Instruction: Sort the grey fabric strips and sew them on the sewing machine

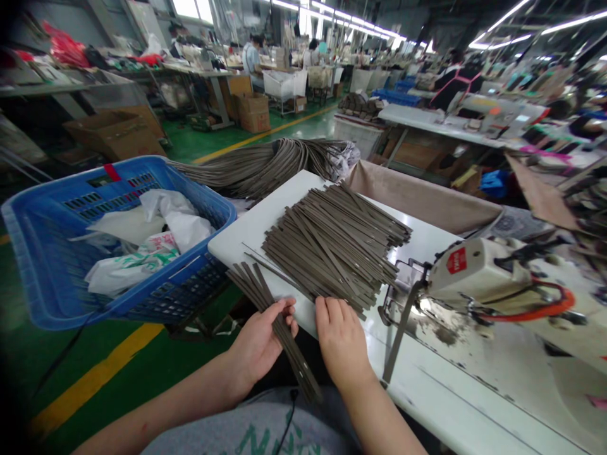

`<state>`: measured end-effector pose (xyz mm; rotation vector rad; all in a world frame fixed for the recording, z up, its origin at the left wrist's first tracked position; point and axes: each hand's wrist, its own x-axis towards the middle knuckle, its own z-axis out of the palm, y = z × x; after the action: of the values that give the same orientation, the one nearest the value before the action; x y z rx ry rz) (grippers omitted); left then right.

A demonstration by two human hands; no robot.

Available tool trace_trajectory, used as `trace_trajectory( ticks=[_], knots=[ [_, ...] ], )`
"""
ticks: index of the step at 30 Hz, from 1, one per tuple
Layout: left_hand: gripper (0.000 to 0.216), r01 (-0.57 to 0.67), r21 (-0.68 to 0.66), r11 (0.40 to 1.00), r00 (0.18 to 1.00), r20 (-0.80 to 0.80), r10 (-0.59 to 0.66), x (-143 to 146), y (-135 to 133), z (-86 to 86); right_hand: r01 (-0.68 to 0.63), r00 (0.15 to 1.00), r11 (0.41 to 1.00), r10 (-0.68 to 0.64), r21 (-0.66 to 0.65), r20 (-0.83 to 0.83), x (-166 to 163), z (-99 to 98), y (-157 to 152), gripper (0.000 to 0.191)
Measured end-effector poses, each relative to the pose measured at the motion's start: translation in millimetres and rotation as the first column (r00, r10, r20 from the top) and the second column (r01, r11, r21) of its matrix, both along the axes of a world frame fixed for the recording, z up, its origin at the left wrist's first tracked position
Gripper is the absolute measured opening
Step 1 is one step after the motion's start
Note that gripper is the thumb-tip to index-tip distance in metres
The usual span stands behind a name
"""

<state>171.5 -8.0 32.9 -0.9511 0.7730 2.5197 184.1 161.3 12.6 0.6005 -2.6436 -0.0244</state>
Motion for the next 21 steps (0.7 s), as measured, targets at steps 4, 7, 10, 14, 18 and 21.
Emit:
trace_trajectory(
  ticks=[4,7,10,14,18,21],
  knots=[
    [0.010,-0.023,-0.037,0.999,0.997,-0.079,0.020,2.3,-0.2,-2.2,-0.058,0.998,0.990,0.063,-0.129,0.031,13.1,14.0,-8.6,0.024],
    [0.018,-0.010,-0.038,0.999,0.995,-0.097,0.006,3.4,-1.5,-4.5,-0.133,0.967,0.950,0.187,-0.282,0.174,19.9,29.4,-14.2,0.023],
    [0.017,0.001,-0.051,0.999,0.999,-0.044,-0.003,2.9,-3.3,-5.5,-0.063,0.926,0.867,0.235,-0.495,0.295,15.2,35.8,-9.4,0.023],
    [0.019,-0.024,-0.129,0.991,1.000,0.006,0.025,3.0,-4.3,-5.4,0.099,0.968,0.874,0.025,-0.475,0.248,-0.4,22.6,9.6,0.023],
    [0.020,0.022,-0.138,0.990,1.000,-0.008,-0.024,4.4,-3.7,-3.9,0.088,0.981,0.960,-0.037,-0.265,0.191,-5.8,5.3,18.4,0.021],
    [0.019,0.034,-0.078,0.996,0.999,0.000,-0.034,4.8,-2.4,-0.3,0.057,0.989,0.992,-0.040,-0.113,0.145,-2.6,1.3,14.8,0.017]
  ],
)
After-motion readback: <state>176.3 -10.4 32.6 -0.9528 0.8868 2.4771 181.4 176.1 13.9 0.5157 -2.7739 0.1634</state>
